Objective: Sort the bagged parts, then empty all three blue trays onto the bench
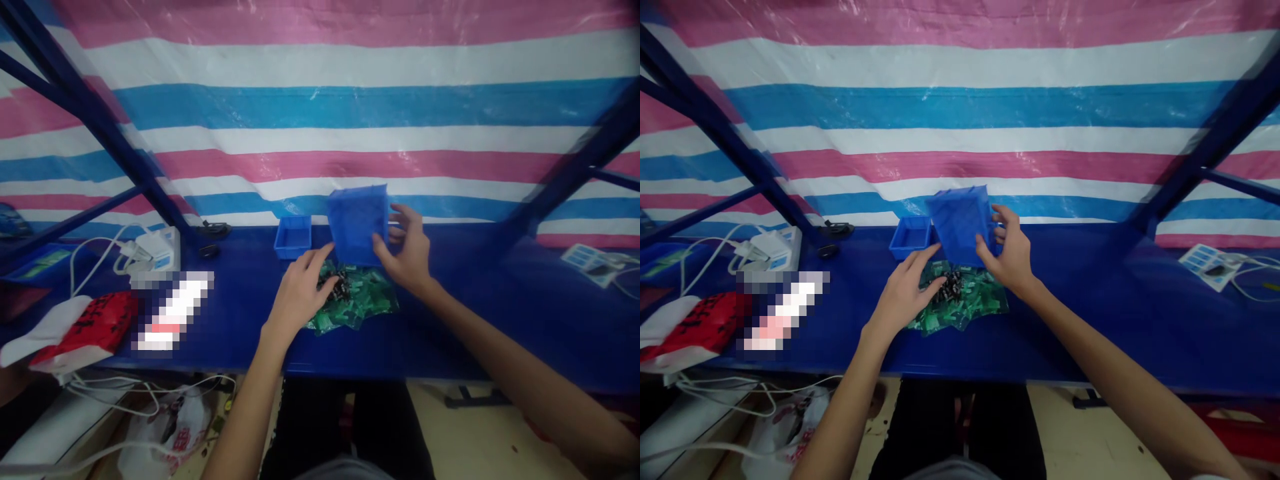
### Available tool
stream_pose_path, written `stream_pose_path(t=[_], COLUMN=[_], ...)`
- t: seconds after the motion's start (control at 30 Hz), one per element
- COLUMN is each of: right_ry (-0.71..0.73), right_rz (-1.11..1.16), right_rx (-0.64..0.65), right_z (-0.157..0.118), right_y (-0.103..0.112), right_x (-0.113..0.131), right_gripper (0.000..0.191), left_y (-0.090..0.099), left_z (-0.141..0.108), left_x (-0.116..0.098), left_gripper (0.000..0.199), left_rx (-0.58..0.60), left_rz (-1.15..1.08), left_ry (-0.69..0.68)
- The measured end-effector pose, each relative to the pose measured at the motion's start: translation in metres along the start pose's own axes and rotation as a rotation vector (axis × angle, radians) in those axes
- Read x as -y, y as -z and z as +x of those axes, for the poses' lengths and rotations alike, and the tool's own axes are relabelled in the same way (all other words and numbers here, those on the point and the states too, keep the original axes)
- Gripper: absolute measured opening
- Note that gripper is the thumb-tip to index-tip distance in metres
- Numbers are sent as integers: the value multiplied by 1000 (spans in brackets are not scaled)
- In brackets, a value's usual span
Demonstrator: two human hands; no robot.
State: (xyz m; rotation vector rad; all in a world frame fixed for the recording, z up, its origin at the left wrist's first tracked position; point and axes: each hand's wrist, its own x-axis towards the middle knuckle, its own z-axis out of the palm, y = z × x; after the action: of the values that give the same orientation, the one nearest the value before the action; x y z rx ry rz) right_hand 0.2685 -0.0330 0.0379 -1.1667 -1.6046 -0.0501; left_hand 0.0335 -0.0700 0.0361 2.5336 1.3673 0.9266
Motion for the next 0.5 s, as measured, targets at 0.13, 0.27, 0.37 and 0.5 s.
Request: stream_pose_path(t=[0.13, 0.27, 0.37, 0.5], right_ry=[-232, -226, -201, -230], right_rz=[66, -91, -273, -439], right_rx=[33, 201, 346, 474], right_z=[27, 57, 68, 61], right_y=[-19, -45, -66, -87], right_x=[4, -4, -11, -20], right_gripper=[50, 38, 38, 34], left_y=[2, 2, 2, -8], left_z=[38, 69, 78, 73], left_x=[-1, 21, 41, 61], left_gripper=[74, 33, 27, 27], left_rx=[77, 103, 121, 119], left_rz=[129, 270, 285, 274], left_ry=[-83, -25, 5, 51])
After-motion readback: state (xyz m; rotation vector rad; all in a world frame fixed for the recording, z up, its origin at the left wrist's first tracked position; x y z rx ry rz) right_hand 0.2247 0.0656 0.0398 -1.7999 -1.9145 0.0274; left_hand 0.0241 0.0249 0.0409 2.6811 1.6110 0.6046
